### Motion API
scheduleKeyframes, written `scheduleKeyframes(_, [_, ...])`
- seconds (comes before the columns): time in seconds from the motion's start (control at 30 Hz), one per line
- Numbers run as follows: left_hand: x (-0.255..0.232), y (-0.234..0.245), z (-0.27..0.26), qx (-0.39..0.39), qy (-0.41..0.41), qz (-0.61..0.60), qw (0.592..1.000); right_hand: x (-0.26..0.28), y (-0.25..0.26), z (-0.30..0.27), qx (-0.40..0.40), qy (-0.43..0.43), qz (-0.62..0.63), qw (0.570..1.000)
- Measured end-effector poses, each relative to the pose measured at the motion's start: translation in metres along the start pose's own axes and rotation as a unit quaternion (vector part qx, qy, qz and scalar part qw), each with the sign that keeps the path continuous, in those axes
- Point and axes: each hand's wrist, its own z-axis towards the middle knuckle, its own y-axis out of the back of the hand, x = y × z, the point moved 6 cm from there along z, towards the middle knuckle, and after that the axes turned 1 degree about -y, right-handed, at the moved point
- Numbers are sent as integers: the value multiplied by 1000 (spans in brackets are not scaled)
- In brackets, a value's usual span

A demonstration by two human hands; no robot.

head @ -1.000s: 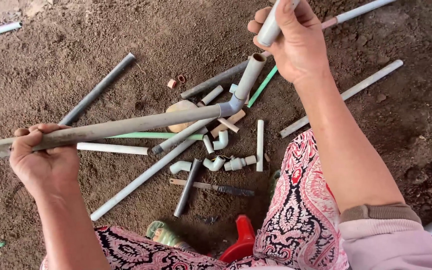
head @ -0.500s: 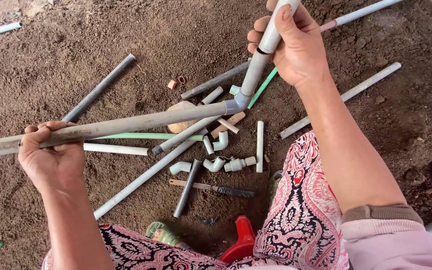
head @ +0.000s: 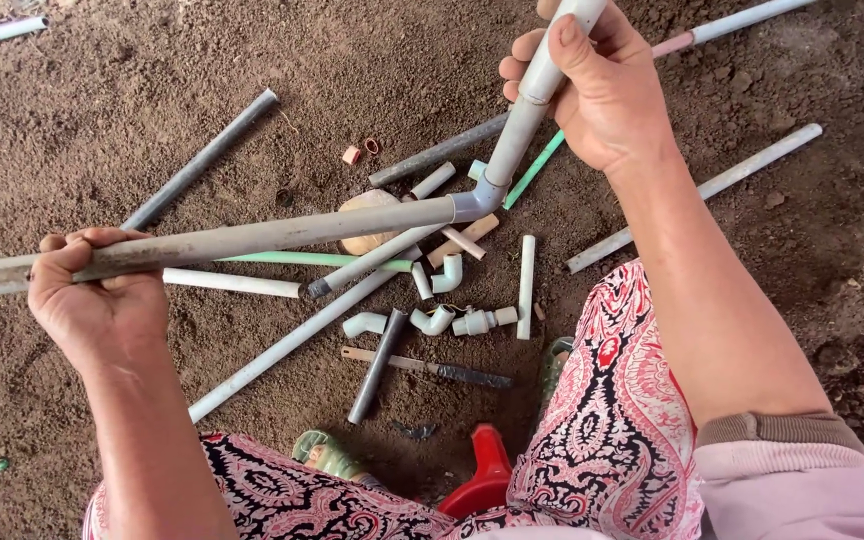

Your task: The person sits on a small red stool on a dirt ground, surrounded by various PVC pipes and fittings. They pick up and connect different pipe segments and elbows, then use a knife to cut a green pipe.

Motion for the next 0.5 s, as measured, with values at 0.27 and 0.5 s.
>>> scheduleKeyframes(0.27, [-8, 7, 17, 19, -24, -21, 999, -14, 1, 1, -27, -22, -4, 999])
scheduleKeyframes(0.5, [-4, -1, 8, 10, -15, -19, 1000, 13, -7, 0, -180, -24, 85, 980])
